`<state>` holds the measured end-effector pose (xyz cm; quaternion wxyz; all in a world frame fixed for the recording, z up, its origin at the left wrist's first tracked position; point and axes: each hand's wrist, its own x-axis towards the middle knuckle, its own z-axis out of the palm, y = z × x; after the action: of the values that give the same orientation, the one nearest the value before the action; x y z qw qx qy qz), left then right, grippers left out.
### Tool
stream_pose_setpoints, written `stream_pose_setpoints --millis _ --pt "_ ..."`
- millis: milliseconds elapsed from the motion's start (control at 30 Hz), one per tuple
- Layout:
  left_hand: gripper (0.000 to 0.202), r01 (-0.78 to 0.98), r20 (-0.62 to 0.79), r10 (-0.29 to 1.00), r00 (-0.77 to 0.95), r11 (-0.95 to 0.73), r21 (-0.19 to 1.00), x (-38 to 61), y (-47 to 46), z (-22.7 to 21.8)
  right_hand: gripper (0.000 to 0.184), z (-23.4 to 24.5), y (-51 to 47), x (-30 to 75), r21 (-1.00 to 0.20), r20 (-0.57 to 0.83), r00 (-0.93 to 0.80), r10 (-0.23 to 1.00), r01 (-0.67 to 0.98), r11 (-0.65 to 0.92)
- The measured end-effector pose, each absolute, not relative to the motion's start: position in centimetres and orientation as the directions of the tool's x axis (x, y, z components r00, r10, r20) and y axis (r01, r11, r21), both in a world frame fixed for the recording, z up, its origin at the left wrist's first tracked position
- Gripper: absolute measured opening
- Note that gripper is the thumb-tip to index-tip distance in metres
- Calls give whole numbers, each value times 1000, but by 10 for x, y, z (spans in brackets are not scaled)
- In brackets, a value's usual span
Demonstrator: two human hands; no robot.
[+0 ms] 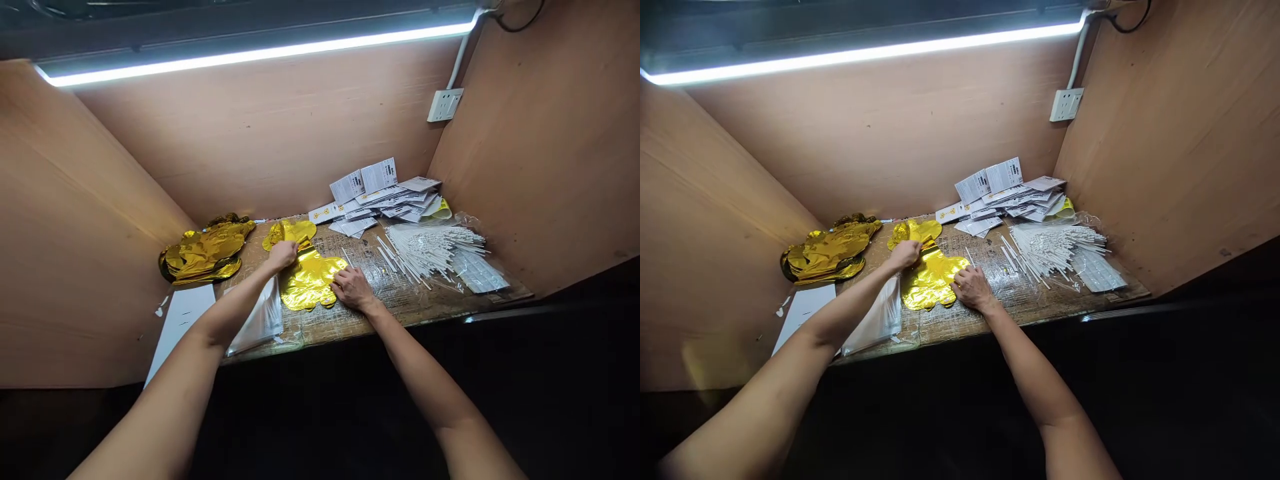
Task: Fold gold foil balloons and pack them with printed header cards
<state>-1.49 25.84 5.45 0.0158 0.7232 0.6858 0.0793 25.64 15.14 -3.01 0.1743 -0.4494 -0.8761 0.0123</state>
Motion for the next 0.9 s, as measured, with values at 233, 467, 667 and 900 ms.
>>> stream_pose_setpoints --millis 233,467,667,900 --pt "40 967 479 861 170 -238 86 -27 233 125 26 -19 155 260 -258 298 -481 825 791 554" --pt "32 704 237 690 684 -709 34 39 40 0 76 -14 54 276 -250 417 -626 659 618 745" --pt "30 692 284 769 572 -639 337 33 -13 -31 22 -28 6 270 -445 246 -586 773 640 627" --pt "39 841 259 916 305 -387 379 9 23 -23 32 8 64 224 -346 -114 -239 964 920 187"
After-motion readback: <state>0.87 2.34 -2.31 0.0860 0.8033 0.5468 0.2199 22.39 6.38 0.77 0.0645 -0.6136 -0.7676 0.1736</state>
